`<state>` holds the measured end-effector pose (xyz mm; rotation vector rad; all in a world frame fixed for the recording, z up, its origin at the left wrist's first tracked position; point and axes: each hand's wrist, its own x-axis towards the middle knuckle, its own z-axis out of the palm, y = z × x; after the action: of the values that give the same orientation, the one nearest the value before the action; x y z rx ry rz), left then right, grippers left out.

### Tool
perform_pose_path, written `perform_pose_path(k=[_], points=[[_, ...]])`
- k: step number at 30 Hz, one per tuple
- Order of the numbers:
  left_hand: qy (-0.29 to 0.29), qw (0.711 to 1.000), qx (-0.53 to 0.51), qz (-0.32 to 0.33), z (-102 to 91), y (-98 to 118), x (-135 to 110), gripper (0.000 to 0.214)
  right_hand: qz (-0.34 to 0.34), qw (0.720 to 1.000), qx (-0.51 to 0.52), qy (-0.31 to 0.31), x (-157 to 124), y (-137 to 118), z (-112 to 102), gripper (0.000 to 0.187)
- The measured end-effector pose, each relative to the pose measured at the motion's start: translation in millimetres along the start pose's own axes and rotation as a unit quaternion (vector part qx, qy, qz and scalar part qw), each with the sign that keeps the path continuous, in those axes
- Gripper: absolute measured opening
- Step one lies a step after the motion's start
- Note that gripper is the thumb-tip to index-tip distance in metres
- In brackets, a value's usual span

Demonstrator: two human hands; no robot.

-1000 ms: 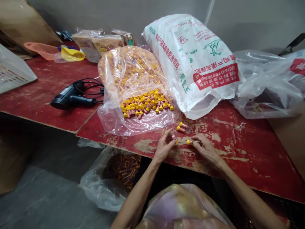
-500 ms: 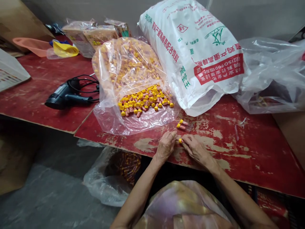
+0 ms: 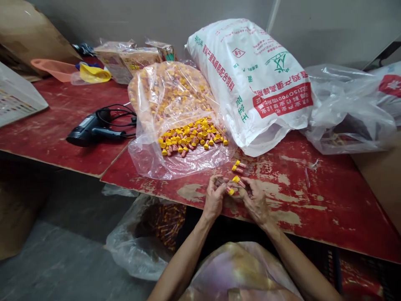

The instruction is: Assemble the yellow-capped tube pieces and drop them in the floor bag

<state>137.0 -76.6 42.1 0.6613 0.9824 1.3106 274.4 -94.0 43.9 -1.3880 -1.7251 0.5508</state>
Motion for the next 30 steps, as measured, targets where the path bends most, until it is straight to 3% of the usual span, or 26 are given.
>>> perform_pose_path(k=[2, 4, 6, 9, 12, 14, 18, 23, 26, 30], points=[[0.007, 0.993, -0.101, -0.057, 7.7, -1, -5, 0.043, -0.075, 0.997, -0.003, -0.032, 1, -6, 7, 0.03], [0.028, 0.986, -0.14, -0.085, 10.1, -1, -6, 0.041, -0.149, 0.986, -0.009, -0.07, 5, -5, 9, 0.033], [0.045, 0.98, -0.164, -0.108, 6.7, -1, -4, 0.036, -0.17, 0.984, -0.035, -0.049, 15, 4, 4, 0.033], [0.022, 0.968, -0.211, -0.136, -4.4, 1, 0, 0.032, -0.134, 0.975, -0.174, -0.007, 35, 24, -6, 0.03], [-0.009, 0.96, -0.25, -0.128, -13.7, 1, 0, 0.032, -0.116, 0.933, -0.337, -0.056, 52, 38, -7, 0.025], [-0.026, 0.957, -0.261, -0.126, -16.8, 0, 0, 0.032, -0.117, 0.912, -0.387, -0.075, 56, 42, -1, 0.024], [-0.047, 0.957, -0.252, -0.137, -18.4, -1, 0, 0.027, -0.112, 0.893, -0.422, -0.112, 58, 41, 0, 0.023], [-0.042, 0.963, -0.23, -0.135, -17.3, -1, 2, 0.029, -0.092, 0.893, -0.361, -0.252, 67, 32, -34, 0.028], [-0.029, 0.969, -0.208, -0.128, -14.1, -2, 1, 0.032, -0.049, 0.855, -0.393, -0.335, 71, 23, -46, 0.025], [-0.012, 0.98, -0.163, -0.116, -8.3, -4, -1, 0.044, -0.056, 0.83, -0.438, -0.34, 72, 15, -38, 0.017]])
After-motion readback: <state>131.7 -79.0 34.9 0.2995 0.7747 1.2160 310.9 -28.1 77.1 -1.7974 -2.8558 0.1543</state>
